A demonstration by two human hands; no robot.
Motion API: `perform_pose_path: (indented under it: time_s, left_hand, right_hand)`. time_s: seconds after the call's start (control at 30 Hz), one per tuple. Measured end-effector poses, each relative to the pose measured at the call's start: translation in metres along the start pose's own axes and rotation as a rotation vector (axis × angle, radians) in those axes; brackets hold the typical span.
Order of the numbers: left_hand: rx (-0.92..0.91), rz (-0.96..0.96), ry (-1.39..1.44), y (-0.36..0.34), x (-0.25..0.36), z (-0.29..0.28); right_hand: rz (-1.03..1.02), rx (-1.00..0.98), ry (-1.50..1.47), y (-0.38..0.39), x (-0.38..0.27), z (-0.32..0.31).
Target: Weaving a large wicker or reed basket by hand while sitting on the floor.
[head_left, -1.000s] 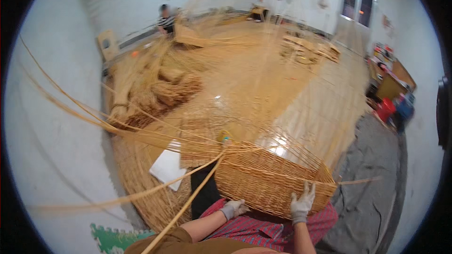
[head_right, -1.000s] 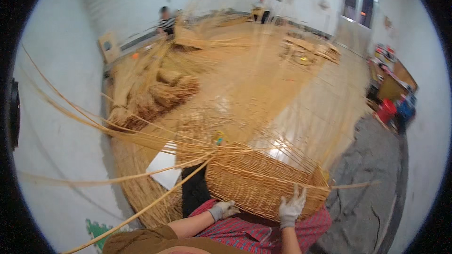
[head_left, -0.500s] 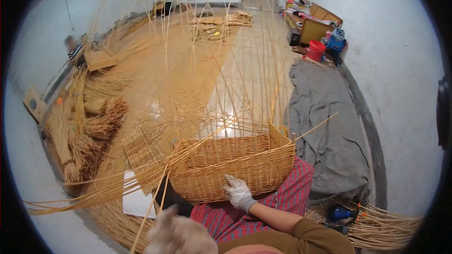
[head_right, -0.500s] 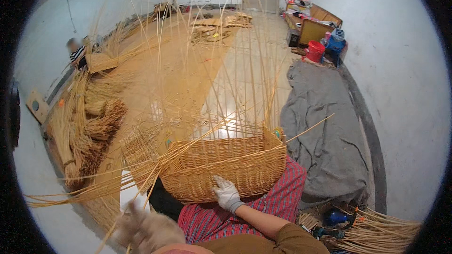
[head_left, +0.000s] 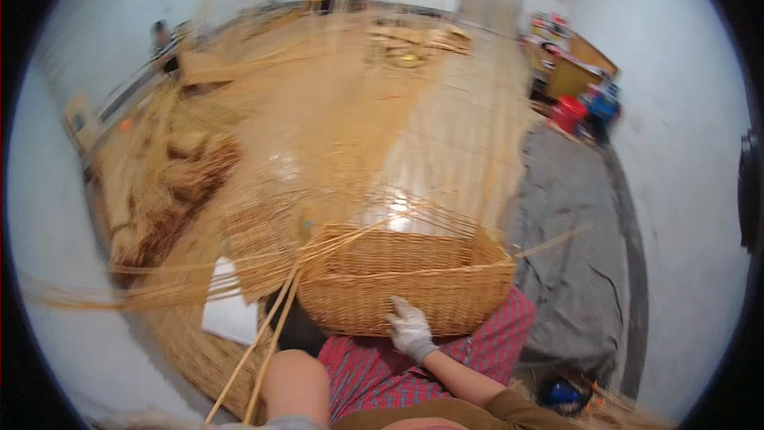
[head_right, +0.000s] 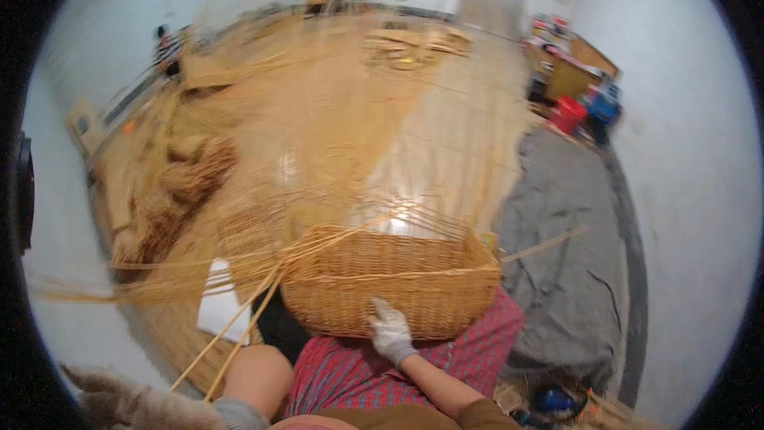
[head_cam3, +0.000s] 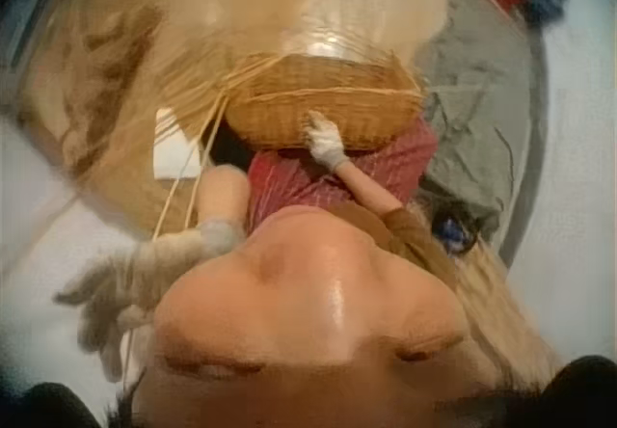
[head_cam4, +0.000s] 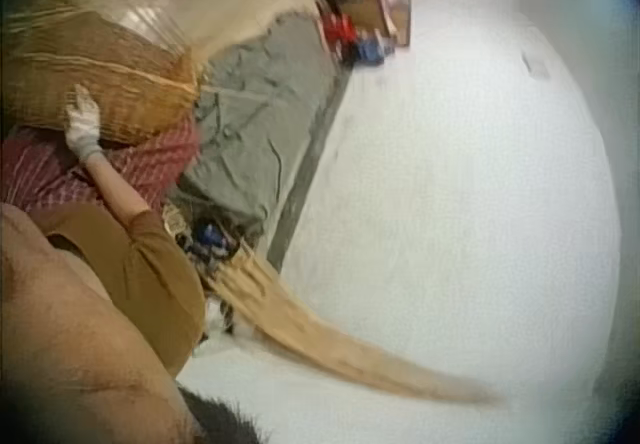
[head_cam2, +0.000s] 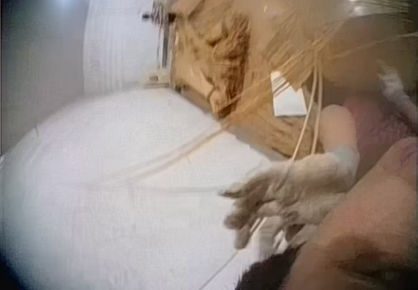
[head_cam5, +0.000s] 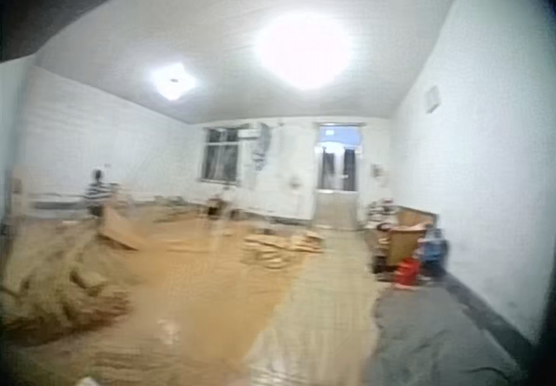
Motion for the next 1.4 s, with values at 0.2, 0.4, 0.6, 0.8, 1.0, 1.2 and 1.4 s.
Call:
perform_pose_path:
  time_s: [0.2,0.4,0.6,0.8,1.0,1.2,1.4]
  left_hand:
    - [-0.054,-0.522,0.722,0.026,0.020,-0.025]
    - [-0.811,-1.236,-0.879,0.178,0.038,-0.127]
    - [0.491,-1.513,-1.568,0.238,0.157,-0.317]
    - [0.473,-1.393,-1.679,0.201,0.153,-0.356]
    - [0.281,-1.377,-1.620,0.190,0.154,-0.372]
    - [0.044,-1.299,-1.287,0.223,0.227,-0.393]
    - [-0.186,-1.968,-0.975,0.181,0.157,-0.375]
  right_hand:
    - [0.006,0.078,-0.083,0.009,0.010,0.001]
    - [0.209,0.132,-0.489,-0.004,0.060,0.025]
    - [0.119,-0.142,-0.417,-0.005,-0.016,-0.009]
    - [-0.352,-0.220,-0.593,-0.038,-0.117,-0.046]
    - [-0.440,-0.141,-0.721,-0.052,-0.170,-0.083]
    - [-0.696,0.111,-0.726,-0.088,-0.239,-0.097]
    - [-1.007,-0.061,-0.488,-0.082,-0.253,-0.080]
Point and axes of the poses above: each hand's wrist, its own y-axis away from the middle knuckle, its own z-axis out of the palm, x = y × z, the point moved 5 cm from there along -y, towards the middle knuckle, and after that the axes turned 7 degrees about y, right-handed, at the moved point
